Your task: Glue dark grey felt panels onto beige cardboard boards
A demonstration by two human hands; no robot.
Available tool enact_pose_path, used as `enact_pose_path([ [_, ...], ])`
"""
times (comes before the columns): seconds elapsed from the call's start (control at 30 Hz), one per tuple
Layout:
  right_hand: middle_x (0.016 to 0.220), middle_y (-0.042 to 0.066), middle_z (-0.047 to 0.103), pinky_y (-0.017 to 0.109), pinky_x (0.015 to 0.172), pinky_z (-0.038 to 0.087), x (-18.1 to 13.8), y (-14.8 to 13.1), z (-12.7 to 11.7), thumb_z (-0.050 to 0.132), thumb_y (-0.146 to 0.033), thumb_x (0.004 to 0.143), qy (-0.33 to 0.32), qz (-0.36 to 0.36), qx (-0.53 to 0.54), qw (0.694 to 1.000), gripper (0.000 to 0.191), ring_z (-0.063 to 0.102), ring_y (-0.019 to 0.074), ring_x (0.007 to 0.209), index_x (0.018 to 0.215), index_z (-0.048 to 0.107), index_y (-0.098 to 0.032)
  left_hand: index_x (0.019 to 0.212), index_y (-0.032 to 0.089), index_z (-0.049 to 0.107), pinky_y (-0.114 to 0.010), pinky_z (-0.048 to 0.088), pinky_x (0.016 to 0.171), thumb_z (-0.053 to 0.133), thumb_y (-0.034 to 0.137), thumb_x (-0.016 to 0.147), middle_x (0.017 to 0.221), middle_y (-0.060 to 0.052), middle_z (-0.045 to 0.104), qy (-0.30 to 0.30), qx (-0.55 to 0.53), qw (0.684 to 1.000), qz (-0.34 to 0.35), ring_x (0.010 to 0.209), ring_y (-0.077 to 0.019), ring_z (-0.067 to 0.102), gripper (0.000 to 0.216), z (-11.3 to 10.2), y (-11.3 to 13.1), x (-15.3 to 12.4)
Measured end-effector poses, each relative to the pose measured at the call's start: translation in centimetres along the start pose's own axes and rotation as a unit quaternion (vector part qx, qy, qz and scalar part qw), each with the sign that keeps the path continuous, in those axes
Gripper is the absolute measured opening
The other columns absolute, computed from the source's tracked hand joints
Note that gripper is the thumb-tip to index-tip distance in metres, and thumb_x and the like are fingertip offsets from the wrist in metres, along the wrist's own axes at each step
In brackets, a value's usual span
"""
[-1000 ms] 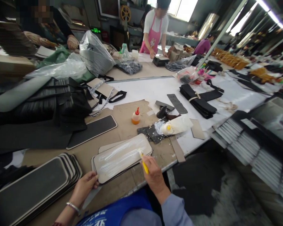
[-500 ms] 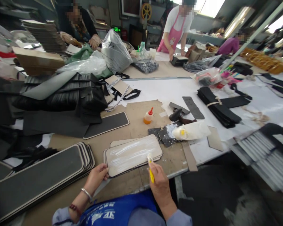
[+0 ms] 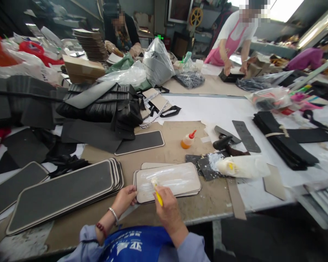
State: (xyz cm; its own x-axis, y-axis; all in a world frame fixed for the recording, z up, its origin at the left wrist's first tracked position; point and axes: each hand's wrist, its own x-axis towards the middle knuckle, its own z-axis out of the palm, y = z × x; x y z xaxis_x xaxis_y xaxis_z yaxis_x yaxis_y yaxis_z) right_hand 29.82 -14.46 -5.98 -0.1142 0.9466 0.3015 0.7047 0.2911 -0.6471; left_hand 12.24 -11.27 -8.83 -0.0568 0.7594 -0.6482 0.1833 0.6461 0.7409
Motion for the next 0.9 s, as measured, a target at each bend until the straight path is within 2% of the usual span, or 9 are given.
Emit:
enact_pose_path([
  [0.13,0.090,0.005,0.064,0.028,0.077,0.049,1.3,-2.6,1.7,0.045,-0.023,0.082,-0.002,0.062,0.104,0.993,0.020,0.059,0.0156,0.086,0.096,0.059,-0.021,0.051,0.018,0.042,-0.018,0.032,0.033,0.047,0.013,0.059,0.032,0.007,0.043,-0.002,0.000,1.000,0.002,0.031,-0.0081,0.042,0.011,0.0,-0.2,0.2],
  [0.23,0.087,0.004,0.065,0.026,0.076,0.049,2.3,-2.2,2.4,0.045,-0.025,0.083,0.009,0.106,0.130,0.986,0.019,0.060,0.0153,0.084,0.091,0.060,-0.019,0.051,0.018,0.042,-0.018,0.032,0.032,0.047,0.013,0.059,0.032,0.008,0.042,-0.001,0.002,1.000,0.003,0.031,-0.0081,0.042,0.011,0.1,-0.5,0.3],
  [0.33,0.089,0.006,0.065,0.028,0.079,0.048,2.7,0.2,1.5,0.045,-0.027,0.082,0.044,0.123,0.084,0.988,0.020,0.059,0.0160,0.086,0.090,0.061,-0.017,0.051,0.018,0.041,-0.017,0.032,0.032,0.046,0.013,0.060,0.031,0.008,0.041,0.002,0.001,1.000,0.006,0.031,-0.0075,0.042,0.011,0.2,-0.8,0.5],
  [0.47,0.090,0.009,0.065,0.032,0.079,0.047,2.4,4.6,-2.0,0.043,-0.032,0.082,0.128,0.143,-0.048,0.980,0.025,0.060,0.0186,0.085,0.091,0.060,-0.016,0.052,0.018,0.042,-0.017,0.033,0.032,0.048,0.015,0.058,0.031,0.008,0.042,0.000,0.000,1.000,0.016,0.031,-0.0077,0.043,0.009,0.0,-1.2,0.6],
  [0.53,0.089,0.009,0.065,0.034,0.077,0.047,2.0,6.4,-3.9,0.041,-0.034,0.083,0.149,0.145,-0.105,0.973,0.028,0.060,0.0198,0.084,0.091,0.060,-0.015,0.052,0.018,0.043,-0.017,0.032,0.032,0.049,0.016,0.058,0.031,0.008,0.043,-0.004,0.002,1.000,0.019,0.031,-0.0078,0.043,0.009,-0.1,-1.3,0.6],
  [0.6,0.089,0.010,0.065,0.035,0.076,0.048,1.5,7.2,-5.0,0.039,-0.035,0.083,0.154,0.128,-0.140,0.970,0.030,0.060,0.0203,0.083,0.091,0.060,-0.015,0.051,0.018,0.042,-0.017,0.032,0.032,0.049,0.016,0.058,0.032,0.008,0.043,-0.005,0.004,1.000,0.018,0.031,-0.0078,0.043,0.010,-0.1,-1.2,0.6],
  [0.67,0.088,0.010,0.065,0.034,0.075,0.049,0.7,6.7,-4.9,0.039,-0.035,0.084,0.147,0.093,-0.152,0.973,0.029,0.061,0.0199,0.082,0.092,0.060,-0.015,0.052,0.019,0.041,-0.018,0.032,0.033,0.047,0.015,0.060,0.032,0.008,0.042,-0.002,0.012,1.000,0.010,0.032,-0.0075,0.042,0.011,0.0,-1.0,0.6],
  [0.9,0.083,0.002,0.068,0.024,0.065,0.053,-2.0,1.8,0.4,0.044,-0.033,0.082,0.084,-0.031,-0.054,0.995,0.022,0.064,0.0162,0.074,0.091,0.061,-0.023,0.048,0.020,0.038,-0.021,0.027,0.034,0.044,0.008,0.058,0.033,0.007,0.037,0.055,0.030,0.998,-0.029,0.032,-0.0102,0.042,0.017,0.9,-0.5,0.3],
])
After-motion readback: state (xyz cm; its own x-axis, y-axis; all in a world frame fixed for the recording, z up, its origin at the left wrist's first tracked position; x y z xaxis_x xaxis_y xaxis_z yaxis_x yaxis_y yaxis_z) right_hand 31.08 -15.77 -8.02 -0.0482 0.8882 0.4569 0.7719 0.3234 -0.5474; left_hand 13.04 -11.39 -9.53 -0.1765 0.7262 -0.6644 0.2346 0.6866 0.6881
